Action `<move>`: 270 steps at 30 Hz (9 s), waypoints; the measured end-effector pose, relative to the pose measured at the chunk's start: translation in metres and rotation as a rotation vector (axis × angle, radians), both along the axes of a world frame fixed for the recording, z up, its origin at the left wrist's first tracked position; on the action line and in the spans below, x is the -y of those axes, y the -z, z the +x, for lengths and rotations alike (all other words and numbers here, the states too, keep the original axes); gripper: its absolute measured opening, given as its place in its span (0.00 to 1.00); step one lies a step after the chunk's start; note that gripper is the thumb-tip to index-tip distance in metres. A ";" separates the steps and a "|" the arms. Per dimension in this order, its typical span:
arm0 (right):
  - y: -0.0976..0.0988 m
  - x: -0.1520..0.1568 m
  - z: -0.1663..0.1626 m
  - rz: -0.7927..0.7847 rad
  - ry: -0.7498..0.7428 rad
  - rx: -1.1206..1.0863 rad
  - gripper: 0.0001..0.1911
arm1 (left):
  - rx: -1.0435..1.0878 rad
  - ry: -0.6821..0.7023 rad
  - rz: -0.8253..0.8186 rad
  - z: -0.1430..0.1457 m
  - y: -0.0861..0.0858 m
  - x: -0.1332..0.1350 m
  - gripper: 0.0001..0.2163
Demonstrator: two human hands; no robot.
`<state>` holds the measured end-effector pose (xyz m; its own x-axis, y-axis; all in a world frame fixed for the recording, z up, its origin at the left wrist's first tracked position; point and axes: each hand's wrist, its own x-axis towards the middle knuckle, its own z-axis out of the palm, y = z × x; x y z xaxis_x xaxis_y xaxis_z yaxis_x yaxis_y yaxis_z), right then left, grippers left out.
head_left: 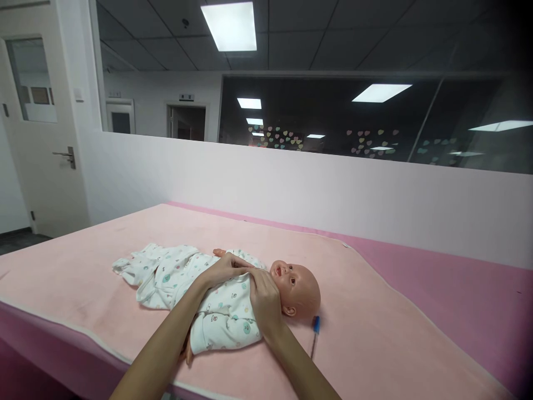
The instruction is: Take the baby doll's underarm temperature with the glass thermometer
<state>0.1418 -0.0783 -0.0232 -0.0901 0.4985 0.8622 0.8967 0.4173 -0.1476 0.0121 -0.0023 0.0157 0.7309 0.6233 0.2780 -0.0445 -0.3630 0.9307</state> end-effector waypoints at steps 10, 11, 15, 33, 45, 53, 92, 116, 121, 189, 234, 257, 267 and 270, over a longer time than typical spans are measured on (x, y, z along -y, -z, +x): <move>-0.008 0.007 -0.007 -0.025 -0.043 -0.158 0.14 | -0.086 0.107 0.059 -0.006 -0.011 0.004 0.17; -0.008 0.007 -0.008 -0.027 -0.047 -0.181 0.13 | -0.096 0.087 0.073 -0.006 -0.010 0.004 0.17; -0.006 0.006 -0.009 -0.016 -0.073 -0.270 0.11 | -0.087 0.073 0.076 -0.005 -0.007 0.002 0.15; 0.001 0.000 -0.008 0.030 -0.082 -0.360 0.13 | -0.075 0.055 0.097 -0.003 -0.002 -0.002 0.12; 0.002 0.000 -0.009 0.047 -0.144 -0.402 0.11 | -0.123 0.070 0.006 -0.004 -0.006 0.001 0.07; 0.001 -0.002 -0.008 0.057 -0.112 -0.435 0.09 | -0.017 0.097 0.044 -0.002 -0.008 0.004 0.08; -0.004 0.007 -0.012 -0.055 -0.126 -0.212 0.11 | 0.020 -0.098 -0.168 -0.030 0.004 -0.008 0.18; -0.012 -0.007 -0.023 -0.137 -0.118 -0.087 0.04 | -0.096 -0.185 0.079 -0.053 0.004 -0.003 0.17; -0.010 -0.009 -0.023 -0.147 -0.110 -0.090 0.05 | -0.168 -0.253 0.163 -0.053 0.006 -0.004 0.15; -0.012 -0.007 -0.023 -0.125 -0.157 -0.103 0.10 | 0.010 -0.124 0.042 -0.049 0.006 -0.001 0.20; -0.019 -0.018 -0.039 -0.144 -0.071 0.086 0.05 | -0.189 -0.072 0.037 -0.093 0.011 -0.012 0.18; -0.014 -0.022 -0.050 -0.149 -0.146 0.079 0.05 | -0.157 -0.027 0.023 -0.089 0.008 -0.010 0.12; -0.013 -0.021 -0.050 -0.143 -0.130 0.093 0.05 | -0.226 -0.051 0.124 -0.093 0.012 -0.013 0.12; -0.013 -0.021 -0.050 -0.148 -0.128 0.093 0.05 | -0.225 -0.065 0.109 -0.094 0.012 -0.013 0.13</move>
